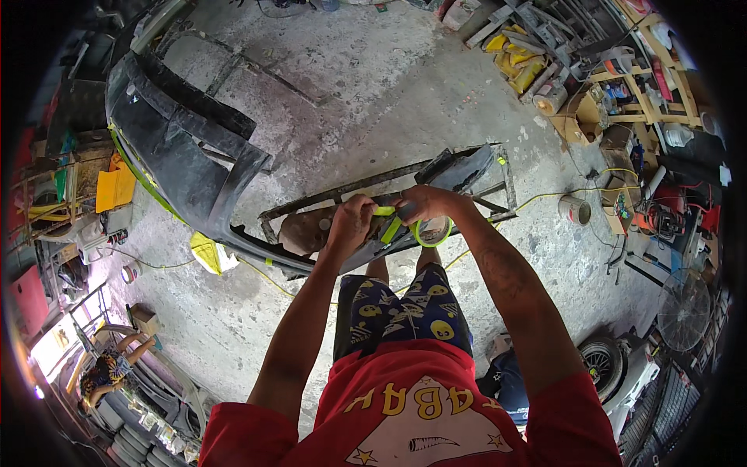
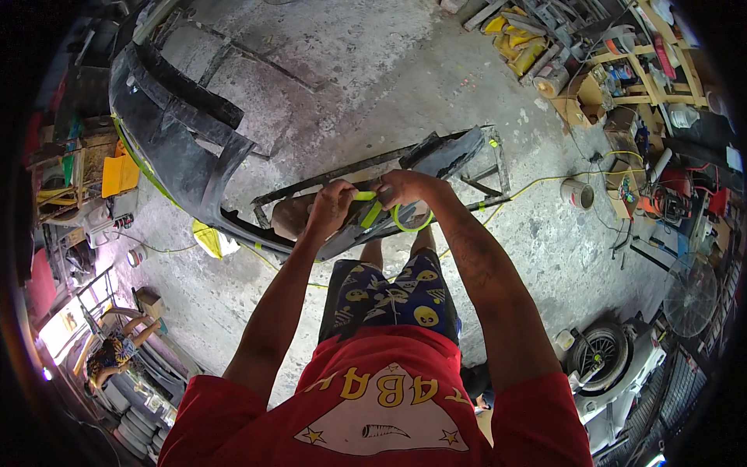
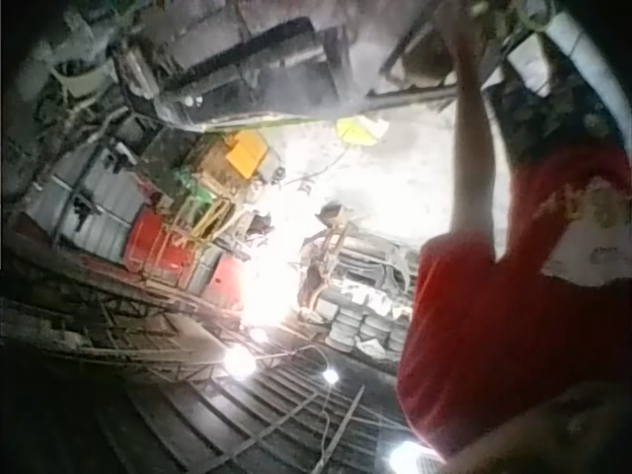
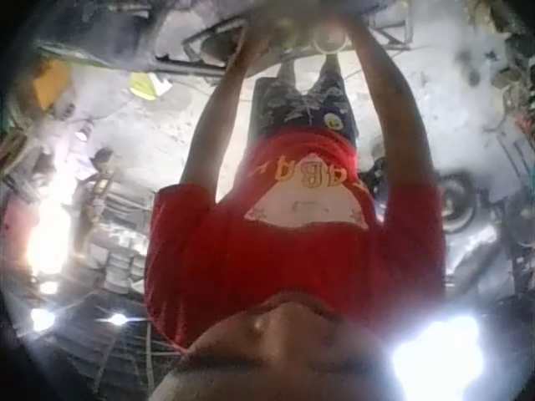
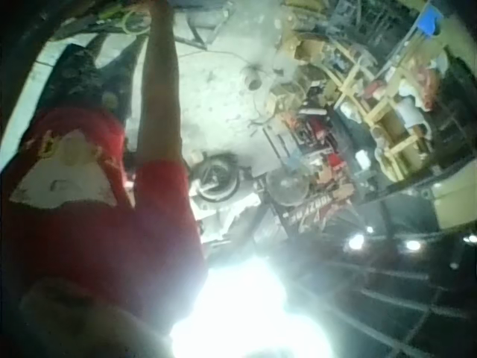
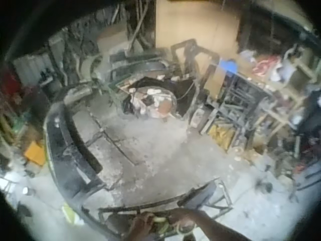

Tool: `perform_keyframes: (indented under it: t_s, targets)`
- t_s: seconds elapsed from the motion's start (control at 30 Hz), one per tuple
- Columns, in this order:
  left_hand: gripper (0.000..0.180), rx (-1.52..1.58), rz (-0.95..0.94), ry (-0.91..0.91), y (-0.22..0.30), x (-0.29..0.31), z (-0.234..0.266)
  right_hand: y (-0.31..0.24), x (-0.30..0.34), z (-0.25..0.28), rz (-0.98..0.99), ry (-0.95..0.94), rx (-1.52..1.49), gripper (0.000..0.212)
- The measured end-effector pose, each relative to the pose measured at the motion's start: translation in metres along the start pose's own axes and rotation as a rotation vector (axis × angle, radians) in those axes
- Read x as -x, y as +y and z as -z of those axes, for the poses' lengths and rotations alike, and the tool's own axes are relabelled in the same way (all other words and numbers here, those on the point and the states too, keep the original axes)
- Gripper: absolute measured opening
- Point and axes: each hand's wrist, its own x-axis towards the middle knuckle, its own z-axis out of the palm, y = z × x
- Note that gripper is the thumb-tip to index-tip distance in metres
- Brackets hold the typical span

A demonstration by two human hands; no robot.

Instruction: The person applies bright green masking tape to the edges and seams of a gray car bumper mounted on a metal stand. They tear off strips of tape, smooth them onto the surface, and occasionally use a small tool to press the tape into crevices. The task continues across multiple sections of the bumper.

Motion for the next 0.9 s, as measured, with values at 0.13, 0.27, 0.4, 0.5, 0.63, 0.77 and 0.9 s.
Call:
perform_keyframes:
  t_s: [0.13,0.27,0.4,0.5,0.63,0.77,0.9]
  targets:
    - [0.007,-0.037,-0.115,0.019,0.002,-0.011,0.004,0.014,0.003,-0.007,0.120,0.069,-0.027,0.079]
    - [0.008,-0.078,-0.275,-0.092,0.014,-0.008,0.001,0.017,0.012,-0.013,0.073,0.234,-0.059,0.086]
    - [0.007,0.000,-0.320,-0.079,0.010,0.001,0.000,0.004,0.013,-0.013,0.056,0.175,-0.012,0.087]
    - [0.007,0.089,-0.220,-0.078,0.016,0.007,-0.005,0.004,0.010,-0.016,0.113,0.153,0.008,0.083]
    - [0.008,0.115,-0.191,-0.040,0.021,0.011,-0.006,0.004,0.005,-0.022,0.190,0.200,-0.029,0.079]
    - [0.008,0.086,-0.175,-0.006,0.024,0.012,-0.003,0.001,0.004,-0.019,0.142,0.158,-0.018,0.077]
    - [0.008,0.094,-0.203,-0.037,0.022,0.015,-0.003,0.002,0.006,-0.019,0.137,0.156,-0.026,0.070]
